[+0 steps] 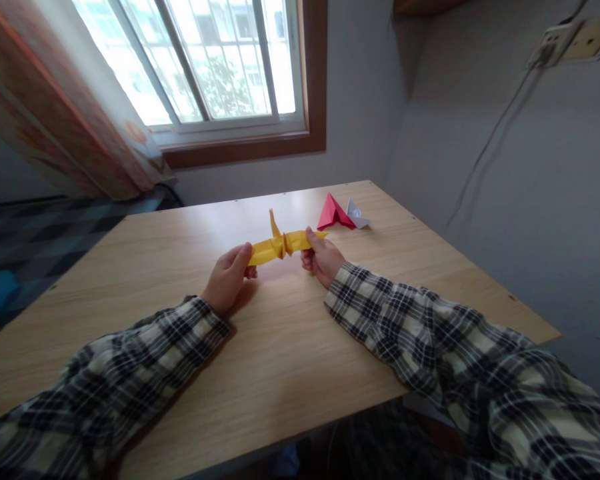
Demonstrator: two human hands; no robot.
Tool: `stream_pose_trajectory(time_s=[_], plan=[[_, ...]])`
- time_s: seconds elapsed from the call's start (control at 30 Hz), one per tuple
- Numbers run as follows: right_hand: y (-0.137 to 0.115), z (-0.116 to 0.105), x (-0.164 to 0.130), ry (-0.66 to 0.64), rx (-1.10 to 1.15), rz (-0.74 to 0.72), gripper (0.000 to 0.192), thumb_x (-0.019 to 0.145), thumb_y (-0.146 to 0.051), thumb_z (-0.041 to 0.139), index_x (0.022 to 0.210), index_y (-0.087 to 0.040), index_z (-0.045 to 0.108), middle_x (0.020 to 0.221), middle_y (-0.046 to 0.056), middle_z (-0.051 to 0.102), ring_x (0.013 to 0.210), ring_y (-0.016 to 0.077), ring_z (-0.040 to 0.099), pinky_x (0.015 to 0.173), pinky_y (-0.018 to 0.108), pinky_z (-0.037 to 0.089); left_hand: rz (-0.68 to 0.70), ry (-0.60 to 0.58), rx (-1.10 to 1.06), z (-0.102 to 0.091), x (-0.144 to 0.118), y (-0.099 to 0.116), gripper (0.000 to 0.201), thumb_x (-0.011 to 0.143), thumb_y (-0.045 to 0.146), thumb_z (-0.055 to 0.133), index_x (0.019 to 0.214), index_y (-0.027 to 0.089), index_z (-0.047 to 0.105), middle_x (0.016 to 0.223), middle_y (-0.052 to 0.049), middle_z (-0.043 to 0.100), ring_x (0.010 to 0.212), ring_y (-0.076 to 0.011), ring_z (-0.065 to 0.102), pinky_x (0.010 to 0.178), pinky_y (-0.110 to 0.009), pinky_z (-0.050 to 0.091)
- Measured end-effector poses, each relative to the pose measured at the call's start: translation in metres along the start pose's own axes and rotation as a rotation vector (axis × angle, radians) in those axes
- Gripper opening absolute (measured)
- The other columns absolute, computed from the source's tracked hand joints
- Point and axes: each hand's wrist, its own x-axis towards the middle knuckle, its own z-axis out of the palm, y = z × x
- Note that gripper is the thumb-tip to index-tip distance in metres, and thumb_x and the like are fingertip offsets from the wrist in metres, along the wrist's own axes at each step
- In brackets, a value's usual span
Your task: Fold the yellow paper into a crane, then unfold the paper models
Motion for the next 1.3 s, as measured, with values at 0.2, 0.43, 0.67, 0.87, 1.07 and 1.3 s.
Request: stream_pose_trajectory(time_s=[0.2, 0.43, 0.67, 0.87, 1.07, 1.3], plan=[[-0.001, 0.001, -0.001, 0.006, -0.007, 0.003, 0.048, 0.082, -0.063, 0.066, 0.071, -0.02, 0.047, 0.047, -0.008, 0.047, 0.038, 0.0054, 0.037, 0.038, 0.019, 0.027, 0.004, -0.013, 0.025, 0.0, 0.0, 0.0, 0.045, 0.097, 0.048, 0.047, 0.064, 0.019, 0.052, 0.054, 0.002, 0.049, 0.05, -0.0103, 0.045, 0.051, -0.024, 0.037], [-0.001, 0.0, 0.0, -0.004, 0.005, 0.0, 0.047, 0.082, -0.061, 0.067, 0.071, -0.02, 0.047, 0.047, -0.007, 0.047, 0.039, 0.006, 0.038, 0.039, 0.019, 0.03, 0.011, -0.011, 0.032, -0.001, 0.002, -0.001, 0.042, 0.097, 0.044, 0.047, 0.065, 0.018, 0.052, 0.054, 0.002, 0.049, 0.051, -0.0098, 0.045, 0.051, -0.023, 0.037], [0.0, -0.003, 0.001, 0.013, -0.009, -0.029, 0.038, 0.084, -0.049, 0.068, 0.071, -0.02, 0.048, 0.047, -0.007, 0.047, 0.038, 0.0059, 0.038, 0.037, 0.018, 0.03, 0.0, 0.046, -0.013, -0.003, 0.004, -0.006, 0.041, 0.096, 0.046, 0.049, 0.065, 0.019, 0.052, 0.055, 0.003, 0.048, 0.051, -0.01, 0.046, 0.051, -0.023, 0.038], [-0.006, -0.01, 0.001, 0.056, -0.17, -0.037, 0.033, 0.082, -0.041, 0.07, 0.069, -0.02, 0.049, 0.046, -0.007, 0.047, 0.035, 0.0055, 0.036, 0.031, 0.016, 0.025, -0.079, 0.131, -0.171, -0.004, 0.008, -0.01, 0.037, 0.091, 0.05, 0.058, 0.07, 0.02, 0.052, 0.054, 0.005, 0.044, 0.049, -0.0088, 0.042, 0.051, -0.022, 0.04], [-0.019, -0.023, 0.008, 0.116, -0.18, -0.054, 0.038, 0.082, -0.036, 0.073, 0.063, -0.018, 0.046, 0.047, -0.006, 0.049, 0.033, 0.0022, 0.034, 0.029, 0.012, 0.023, -0.168, 0.197, -0.349, -0.004, 0.014, -0.011, 0.043, 0.089, 0.054, 0.057, 0.067, 0.021, 0.043, 0.057, 0.006, 0.043, 0.048, -0.0076, 0.04, 0.048, -0.02, 0.039], [-0.046, -0.054, 0.02, 0.259, -0.314, 0.021, 0.021, 0.089, -0.024, 0.067, 0.073, -0.016, 0.056, 0.05, -0.002, 0.057, 0.034, 0.0043, 0.043, 0.031, 0.012, 0.036, -0.216, 0.194, -0.367, -0.004, 0.015, -0.009, 0.039, 0.089, 0.053, 0.054, 0.069, 0.021, 0.042, 0.057, 0.006, 0.042, 0.046, -0.0082, 0.04, 0.047, -0.021, 0.04]])
